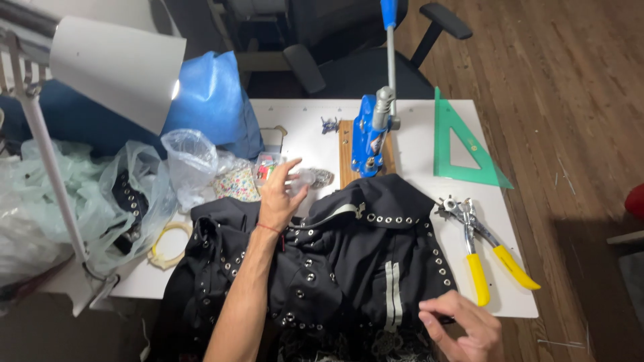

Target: Using a rotary hole punch tool to create holes in a black garment for eyelet installation

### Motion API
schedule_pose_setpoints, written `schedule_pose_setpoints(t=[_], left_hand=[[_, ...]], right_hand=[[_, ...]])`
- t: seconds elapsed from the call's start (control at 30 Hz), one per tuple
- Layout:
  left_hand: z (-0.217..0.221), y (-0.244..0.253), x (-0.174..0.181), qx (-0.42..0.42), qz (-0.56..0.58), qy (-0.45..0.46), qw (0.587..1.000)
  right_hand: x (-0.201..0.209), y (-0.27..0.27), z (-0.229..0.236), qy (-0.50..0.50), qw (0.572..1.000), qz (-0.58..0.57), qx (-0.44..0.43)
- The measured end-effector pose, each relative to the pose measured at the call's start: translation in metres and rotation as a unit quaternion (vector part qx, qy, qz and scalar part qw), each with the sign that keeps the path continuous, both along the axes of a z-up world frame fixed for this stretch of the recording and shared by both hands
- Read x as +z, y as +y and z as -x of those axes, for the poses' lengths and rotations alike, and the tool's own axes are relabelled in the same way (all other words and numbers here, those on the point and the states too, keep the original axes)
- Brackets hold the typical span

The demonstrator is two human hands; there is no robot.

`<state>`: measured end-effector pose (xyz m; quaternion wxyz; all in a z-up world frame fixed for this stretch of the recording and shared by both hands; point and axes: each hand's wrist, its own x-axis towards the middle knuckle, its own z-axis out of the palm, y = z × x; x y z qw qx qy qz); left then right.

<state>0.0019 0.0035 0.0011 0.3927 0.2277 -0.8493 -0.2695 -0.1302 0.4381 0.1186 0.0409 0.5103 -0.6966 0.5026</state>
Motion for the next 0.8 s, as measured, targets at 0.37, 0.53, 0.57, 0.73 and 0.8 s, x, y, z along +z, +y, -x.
schedule_pose_setpoints(t=[0.37, 0.53, 0.57, 0.73, 0.8], left_hand=[[0.006, -0.010, -0.014, 0.011, 0.026, 0.025, 0.999], [0.008, -0.013, -0.014, 0.020, -0.005, 0.020, 1.000], [0.009, -0.012, -0.016, 0.023, -0.019, 0.021, 0.999], [0.005, -0.007, -0.007, 0.043, -0.035, 0.037, 0.998], [0.007, -0.009, -0.006, 0.051, -0.053, 0.041, 0.996]], right_hand=[[0.096, -0.145, 0.048, 0.020, 0.980, -0.062, 0.186], [0.077, -0.238, 0.059, 0.019, 0.957, -0.146, 0.249], [0.068, -0.255, 0.057, 0.019, 0.948, -0.183, 0.261], [-0.016, -0.321, 0.062, 0.083, 0.928, -0.272, 0.242], [-0.035, -0.340, 0.064, 0.089, 0.929, -0.273, 0.232]])
